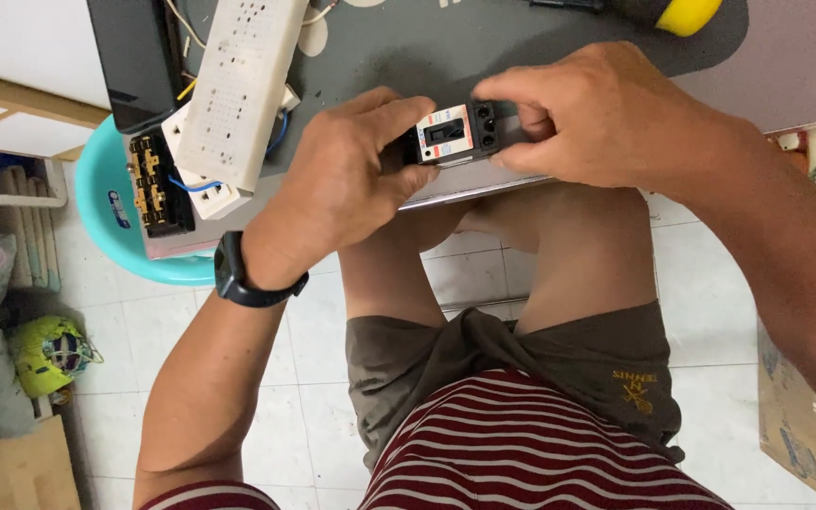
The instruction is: The person assembles a small black electrical component by inserting a metal piece and securing it with a screwdriver. They then attach a white circuit breaker to the component and tighten the screws. Finally, they use pliers to adjust the wiring on the assembled unit.
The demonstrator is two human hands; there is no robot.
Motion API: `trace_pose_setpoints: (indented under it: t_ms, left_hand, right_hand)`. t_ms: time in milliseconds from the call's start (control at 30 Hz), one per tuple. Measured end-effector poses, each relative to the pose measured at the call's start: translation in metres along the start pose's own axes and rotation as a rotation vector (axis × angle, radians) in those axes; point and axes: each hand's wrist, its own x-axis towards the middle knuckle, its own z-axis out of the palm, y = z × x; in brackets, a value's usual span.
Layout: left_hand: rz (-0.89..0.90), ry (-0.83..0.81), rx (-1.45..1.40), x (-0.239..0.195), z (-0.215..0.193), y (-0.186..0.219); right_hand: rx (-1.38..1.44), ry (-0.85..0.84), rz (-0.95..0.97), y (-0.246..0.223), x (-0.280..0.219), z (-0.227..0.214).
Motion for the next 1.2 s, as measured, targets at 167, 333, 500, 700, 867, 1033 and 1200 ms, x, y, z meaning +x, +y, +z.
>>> trace_pose_setpoints:
  t_ms: [167, 333, 500, 700, 867, 1033, 1200]
  left_hand:
    - [0.014, 0.001, -0.053, -0.006, 0.003, -0.012]
    - [0.084, 0.055, -0.026, -0.019, 0.017, -0.029]
    - [0.091, 0.023, 0.056, -0.004, 0.006, -0.012]
    - [0.105, -0.104, 0.117, 0.011, 0.009, -0.022]
    - [0.035, -0.061, -0.009, 0.017, -0.001, -0.018]
    - [-0.191, -0.021, -0.383, 0.017, -0.006, -0.007]
    - [0.247, 0.230, 0.132, 0.014, 0.012, -0.007]
  right_hand:
    - [0.059, -0.080, 0.043, -0.008, -0.001, -0.011]
    - [0.098, -0.046, 0.001, -0.009, -0.008, -0.008]
    - [0.101, 0.096, 0.002, -0.014, -0.010, -0.001]
    - [0.197, -0.187, 0.343, -0.042, 0.008, -0.027]
    - [0.504, -0.077, 0.339, -0.036, -0.002, -0.039]
    - [0.956, -0.117, 0.562, -0.043, 0.002, -0.040]
    - [0.960, 0.084, 0.537, -0.063, 0.010, -0.019]
